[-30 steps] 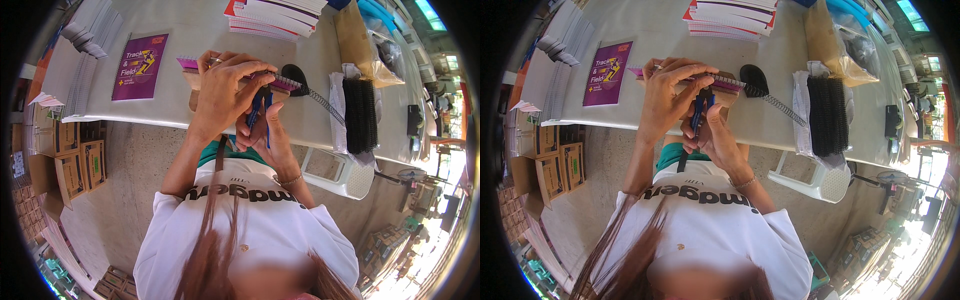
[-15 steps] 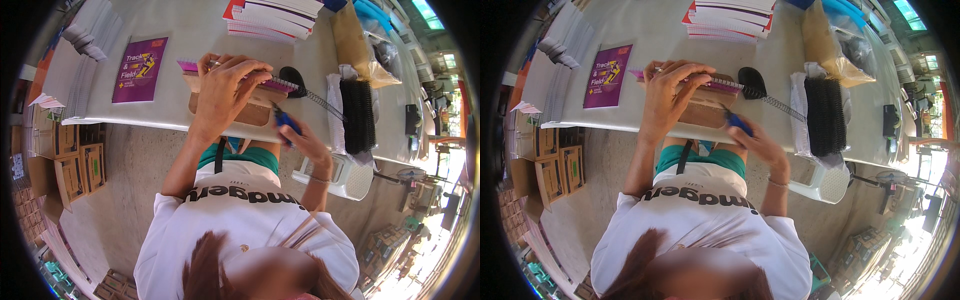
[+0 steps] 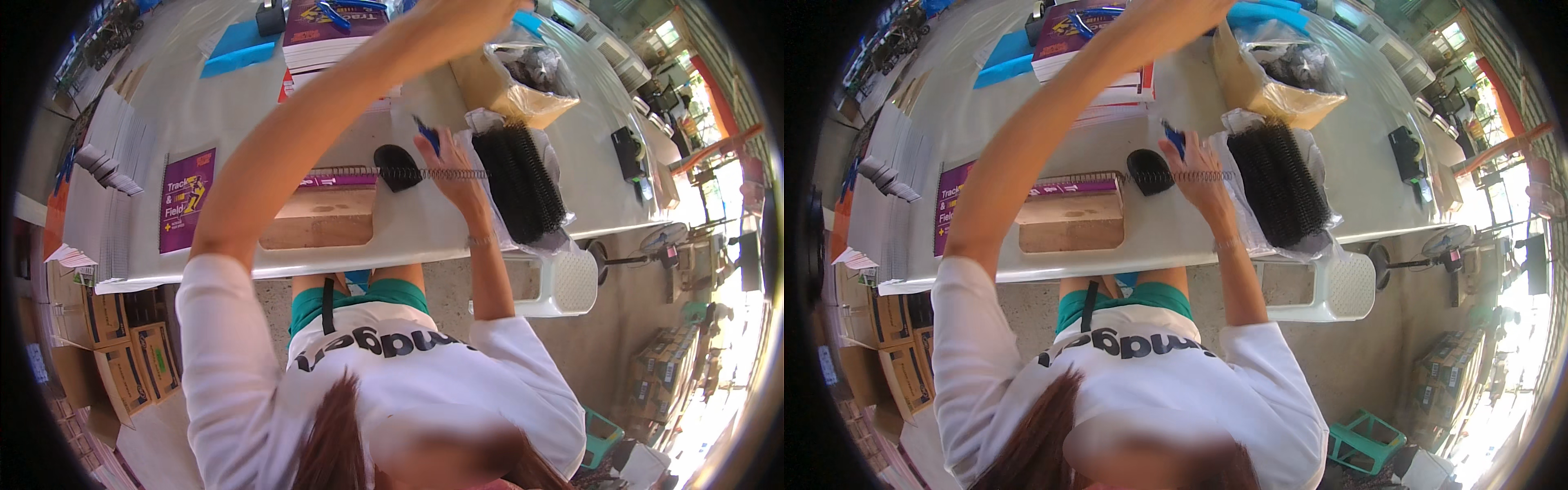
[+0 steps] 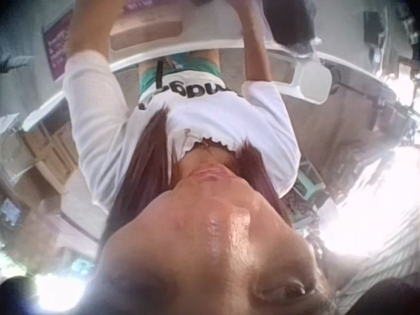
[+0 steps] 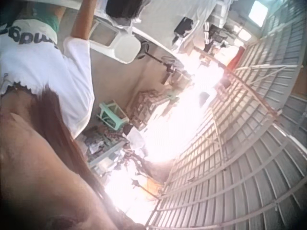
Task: The person performs spiral binding on books by hand, inserting a plastic spiral through the pre-punched holes of a book cover and pages, using pliers to trim the excess spiral, and placing the bound books onto a stack.
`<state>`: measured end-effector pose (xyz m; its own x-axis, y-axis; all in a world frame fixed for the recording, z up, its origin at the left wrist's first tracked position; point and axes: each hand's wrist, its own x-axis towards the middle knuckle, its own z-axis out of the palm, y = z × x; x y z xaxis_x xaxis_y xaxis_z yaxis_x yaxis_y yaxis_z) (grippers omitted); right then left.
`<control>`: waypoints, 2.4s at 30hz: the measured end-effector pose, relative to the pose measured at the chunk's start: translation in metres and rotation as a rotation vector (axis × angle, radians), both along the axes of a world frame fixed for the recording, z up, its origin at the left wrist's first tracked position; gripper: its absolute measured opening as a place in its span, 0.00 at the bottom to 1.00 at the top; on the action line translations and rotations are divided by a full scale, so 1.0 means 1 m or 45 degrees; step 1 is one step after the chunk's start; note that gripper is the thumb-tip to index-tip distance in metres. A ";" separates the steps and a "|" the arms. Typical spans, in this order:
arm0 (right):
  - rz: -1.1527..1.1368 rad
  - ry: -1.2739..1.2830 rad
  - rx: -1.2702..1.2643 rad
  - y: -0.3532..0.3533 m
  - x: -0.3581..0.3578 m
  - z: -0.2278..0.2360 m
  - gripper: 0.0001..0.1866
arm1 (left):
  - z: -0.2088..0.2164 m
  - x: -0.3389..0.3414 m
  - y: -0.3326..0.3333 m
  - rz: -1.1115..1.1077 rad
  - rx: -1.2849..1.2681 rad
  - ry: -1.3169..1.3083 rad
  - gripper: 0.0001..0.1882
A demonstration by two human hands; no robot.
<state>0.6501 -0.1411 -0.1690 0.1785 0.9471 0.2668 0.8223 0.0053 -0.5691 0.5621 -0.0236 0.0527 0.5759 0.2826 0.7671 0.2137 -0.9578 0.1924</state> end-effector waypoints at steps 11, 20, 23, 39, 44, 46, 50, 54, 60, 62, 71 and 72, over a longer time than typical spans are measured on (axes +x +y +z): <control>0.920 -0.299 -0.230 0.016 0.010 0.003 0.39 | -0.001 -0.073 -0.061 -0.046 -0.013 -0.002 0.15; 0.954 -0.178 -0.442 0.025 -0.006 0.015 0.37 | -0.099 -0.182 -0.115 0.509 -0.121 0.141 0.20; 0.937 0.087 -0.357 0.036 -0.001 0.010 0.34 | -0.130 -0.192 -0.136 0.804 -0.244 0.187 0.24; 0.981 0.613 -0.620 0.035 -0.033 0.087 0.31 | -0.190 -0.180 -0.126 1.015 -0.334 -0.194 0.26; 1.056 0.497 -0.771 0.024 -0.038 0.092 0.43 | -0.190 -0.184 -0.120 0.977 -0.368 -0.204 0.25; 1.137 0.561 -0.658 0.026 -0.031 0.086 0.45 | -0.189 -0.186 -0.119 0.960 -0.364 -0.182 0.25; 1.159 0.573 -0.642 0.018 -0.033 0.080 0.53 | -0.194 -0.190 -0.120 0.936 -0.401 -0.196 0.25; 1.126 0.596 -0.625 0.011 -0.036 0.087 0.54 | -0.194 -0.192 -0.121 0.948 -0.341 -0.255 0.26; 1.058 0.634 -0.665 0.023 -0.037 0.090 0.43 | -0.196 -0.189 -0.127 1.061 -0.221 -0.448 0.35; 1.249 0.825 -0.531 0.032 -0.024 0.083 0.39 | -0.196 -0.191 -0.128 1.080 -0.257 -0.489 0.37; 1.393 0.548 -0.596 0.036 -0.044 0.109 0.37 | -0.206 -0.203 -0.115 0.918 -0.430 -0.589 0.36; 1.276 0.538 -0.614 0.031 -0.053 0.112 0.39 | -0.206 -0.204 -0.118 0.907 -0.438 -0.587 0.36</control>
<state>0.5974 -0.1103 -0.0569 -0.7107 0.7011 -0.0576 0.3203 0.2496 -0.9138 0.3582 -0.1421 -0.1529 -0.1647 0.7091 0.6856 0.5636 -0.5028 0.6554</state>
